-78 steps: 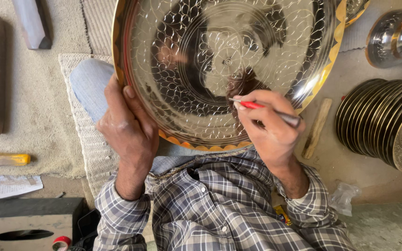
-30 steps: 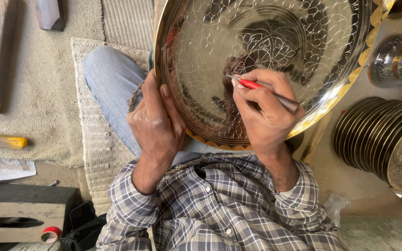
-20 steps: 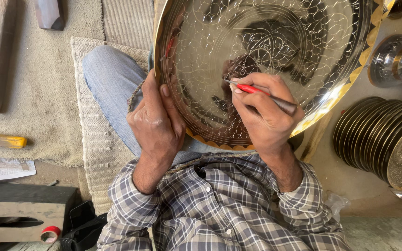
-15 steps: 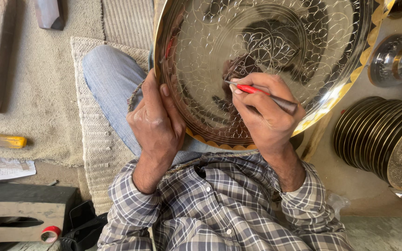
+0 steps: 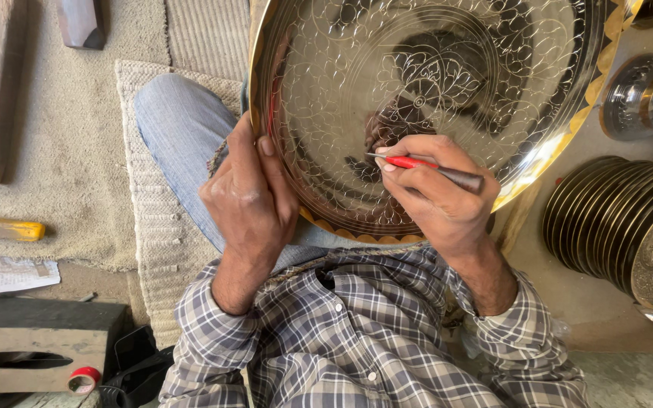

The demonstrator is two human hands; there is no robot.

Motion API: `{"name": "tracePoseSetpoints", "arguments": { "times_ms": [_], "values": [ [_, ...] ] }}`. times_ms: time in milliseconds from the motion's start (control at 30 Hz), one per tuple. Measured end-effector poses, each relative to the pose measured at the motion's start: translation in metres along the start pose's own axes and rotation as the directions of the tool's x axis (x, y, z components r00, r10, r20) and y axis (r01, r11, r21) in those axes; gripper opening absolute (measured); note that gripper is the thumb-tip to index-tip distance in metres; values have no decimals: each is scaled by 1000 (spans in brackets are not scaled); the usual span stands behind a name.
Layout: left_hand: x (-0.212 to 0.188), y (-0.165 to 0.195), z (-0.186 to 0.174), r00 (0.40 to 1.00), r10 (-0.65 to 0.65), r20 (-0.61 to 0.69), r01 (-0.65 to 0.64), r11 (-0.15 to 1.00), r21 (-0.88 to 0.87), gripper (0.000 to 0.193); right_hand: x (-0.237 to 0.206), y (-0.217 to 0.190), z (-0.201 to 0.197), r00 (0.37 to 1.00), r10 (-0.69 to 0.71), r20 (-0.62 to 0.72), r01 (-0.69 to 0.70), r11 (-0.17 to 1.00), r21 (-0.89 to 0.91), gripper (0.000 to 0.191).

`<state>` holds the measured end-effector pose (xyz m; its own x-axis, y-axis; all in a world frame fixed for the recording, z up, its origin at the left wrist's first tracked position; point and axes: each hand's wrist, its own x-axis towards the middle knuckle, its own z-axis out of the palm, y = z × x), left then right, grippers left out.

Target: The person sits on the floor with a decorative brass tray on their lap and engraves floral patterns into its surface, holding a chisel against the metal and striking it with a wooden mallet. They reposition the tray, wipe it with a cloth, and continue chasing the design across different areas of the surface.

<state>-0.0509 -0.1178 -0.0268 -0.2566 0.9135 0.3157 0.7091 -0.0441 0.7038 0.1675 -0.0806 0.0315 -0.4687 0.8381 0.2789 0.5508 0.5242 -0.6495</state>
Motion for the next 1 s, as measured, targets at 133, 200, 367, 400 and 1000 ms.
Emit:
{"name": "tracePoseSetpoints", "arguments": {
  "times_ms": [133,200,367,400,1000],
  "values": [
    [11,-7,-5,1000,-13,20,13,1000,-2,15,-2,8,-1,1000,20,-24,-19,999,43,22],
    [12,-11,-7,1000,14,-1,-14,1000,-12,16,-4,13,-3,991,51,-126,-36,993,112,20],
    [3,-14,-8,1000,7,-6,-8,999,-34,16,-18,15,-21,948,143,-285,-135,990,47,20],
    [-2,-10,-10,1000,-16,4,16,999,-31,16,-22,13,-23,947,150,-285,-150,988,22,19],
    [10,-5,-38,986,-21,168,17,1000,26,23,-57,-12,-3,915,208,-346,-194,978,75,18]
  ]
}}
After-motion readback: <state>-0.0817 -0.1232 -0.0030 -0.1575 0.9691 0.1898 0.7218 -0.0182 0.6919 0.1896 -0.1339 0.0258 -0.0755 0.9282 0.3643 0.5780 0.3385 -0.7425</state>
